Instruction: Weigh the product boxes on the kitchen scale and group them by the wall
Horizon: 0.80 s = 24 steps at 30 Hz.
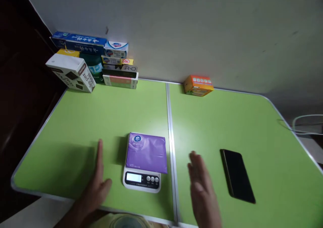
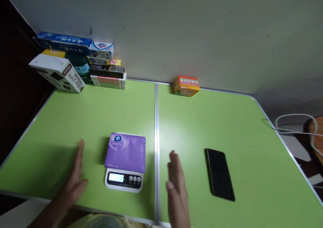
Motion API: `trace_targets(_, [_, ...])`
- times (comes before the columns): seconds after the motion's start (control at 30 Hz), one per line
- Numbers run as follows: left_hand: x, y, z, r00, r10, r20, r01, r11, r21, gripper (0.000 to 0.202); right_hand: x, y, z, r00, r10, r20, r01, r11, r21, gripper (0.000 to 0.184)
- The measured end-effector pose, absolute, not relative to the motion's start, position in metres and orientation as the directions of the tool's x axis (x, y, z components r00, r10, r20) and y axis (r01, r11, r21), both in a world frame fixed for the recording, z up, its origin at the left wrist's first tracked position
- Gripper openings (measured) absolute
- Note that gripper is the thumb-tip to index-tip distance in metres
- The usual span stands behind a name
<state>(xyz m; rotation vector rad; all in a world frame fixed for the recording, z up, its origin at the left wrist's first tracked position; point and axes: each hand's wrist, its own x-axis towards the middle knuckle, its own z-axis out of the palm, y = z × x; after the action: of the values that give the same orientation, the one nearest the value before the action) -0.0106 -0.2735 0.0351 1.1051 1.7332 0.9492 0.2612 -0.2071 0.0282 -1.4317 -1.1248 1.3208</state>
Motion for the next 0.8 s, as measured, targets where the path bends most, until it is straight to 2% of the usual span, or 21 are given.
trace_targets(0.1, [-0.041,-0.267,0.039,-0.407,0.913,-0.036,0.342,0.189,0.921,0.098,0.283,-0.199,0.033,0.225,0.972,-0.071,0.006,-0.074,-0.997,0.057])
trace_targets(0.17, [-0.053,-0.263,0.043,-0.428,0.904,0.024,0.351,0.142,0.926,0.098,0.289,-0.198,0.037,0.253,0.966,-0.047,0.013,-0.051,-0.999,0.053])
trace_targets(0.33, [-0.052,-0.261,0.05,-0.421,0.907,-0.023,0.293,0.159,0.943,0.098,0.282,-0.202,0.037,0.208,0.977,-0.044,0.069,-0.06,-0.996,0.055])
trace_targets(0.47, [-0.043,-0.265,0.048,-0.423,0.906,-0.036,0.273,0.165,0.948,0.1,0.273,-0.205,0.033,0.172,0.981,-0.086,0.017,-0.091,-0.996,0.058])
trace_targets(0.67, [-0.024,-0.276,0.048,-0.393,0.911,-0.121,0.218,0.221,0.951,0.095,0.26,-0.213,0.025,0.018,0.98,-0.199,-0.044,-0.198,-0.979,0.057])
trace_targets(0.8, [-0.001,-0.277,0.048,-0.253,0.936,-0.244,0.134,0.284,0.949,0.09,0.244,-0.217,0.022,-0.147,0.925,-0.349,0.056,-0.345,-0.937,0.062])
